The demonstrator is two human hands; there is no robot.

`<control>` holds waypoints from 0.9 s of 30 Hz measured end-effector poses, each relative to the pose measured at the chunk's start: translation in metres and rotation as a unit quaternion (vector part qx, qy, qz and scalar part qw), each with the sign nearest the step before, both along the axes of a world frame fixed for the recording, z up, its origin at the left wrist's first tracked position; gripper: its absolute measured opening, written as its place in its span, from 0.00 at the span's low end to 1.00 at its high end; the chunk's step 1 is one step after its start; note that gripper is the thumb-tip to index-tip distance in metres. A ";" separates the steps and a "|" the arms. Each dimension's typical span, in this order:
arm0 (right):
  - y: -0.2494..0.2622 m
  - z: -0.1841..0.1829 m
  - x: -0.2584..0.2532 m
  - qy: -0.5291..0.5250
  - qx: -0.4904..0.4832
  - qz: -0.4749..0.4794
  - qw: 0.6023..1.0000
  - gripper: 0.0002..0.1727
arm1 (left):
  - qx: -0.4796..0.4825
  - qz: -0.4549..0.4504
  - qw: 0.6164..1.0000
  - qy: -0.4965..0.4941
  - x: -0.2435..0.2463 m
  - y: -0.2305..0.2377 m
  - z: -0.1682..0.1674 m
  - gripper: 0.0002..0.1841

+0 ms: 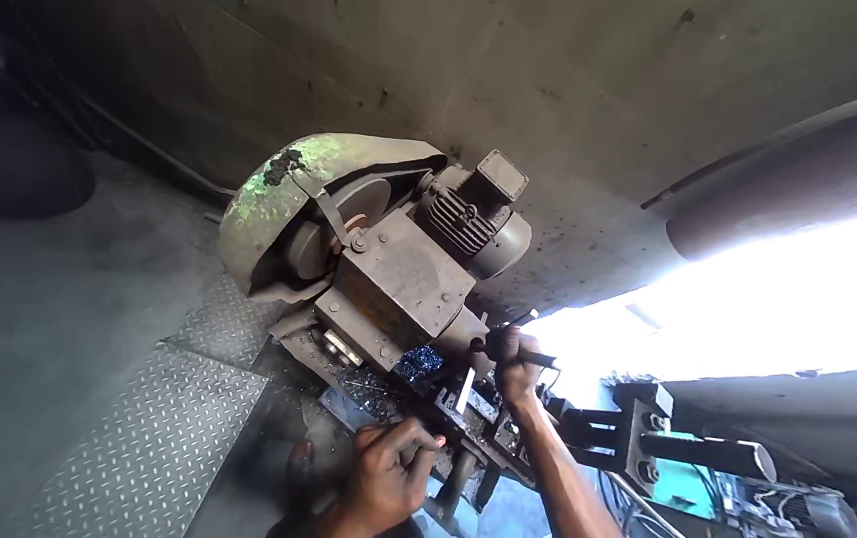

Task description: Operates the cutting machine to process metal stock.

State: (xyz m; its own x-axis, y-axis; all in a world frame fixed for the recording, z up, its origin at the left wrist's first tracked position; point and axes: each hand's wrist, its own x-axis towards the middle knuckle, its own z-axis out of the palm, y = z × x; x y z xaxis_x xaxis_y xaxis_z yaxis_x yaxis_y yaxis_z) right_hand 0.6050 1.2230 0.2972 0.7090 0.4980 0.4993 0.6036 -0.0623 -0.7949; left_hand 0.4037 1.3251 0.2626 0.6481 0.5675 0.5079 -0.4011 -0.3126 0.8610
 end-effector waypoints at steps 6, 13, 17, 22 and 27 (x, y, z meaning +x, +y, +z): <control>0.008 0.069 -0.028 -0.028 0.088 0.003 0.996 0.22 | -0.021 0.002 1.000 0.005 0.000 -0.001 0.003 0.09; -0.011 0.033 -0.067 -0.234 -0.051 0.154 0.959 0.26 | -0.019 0.001 1.000 -0.005 0.000 -0.001 0.003 0.07; -0.019 0.016 -0.060 -0.246 -0.063 0.179 0.951 0.29 | -0.034 -0.005 0.999 -0.012 0.000 -0.003 0.001 0.08; 0.006 0.013 -0.041 -0.231 -0.105 0.132 0.958 0.29 | 0.007 0.020 1.000 -0.017 0.001 -0.002 0.001 0.10; 0.034 0.051 0.016 0.043 -0.114 -0.009 0.993 0.29 | 0.011 0.034 0.999 -0.015 0.000 -0.001 0.001 0.09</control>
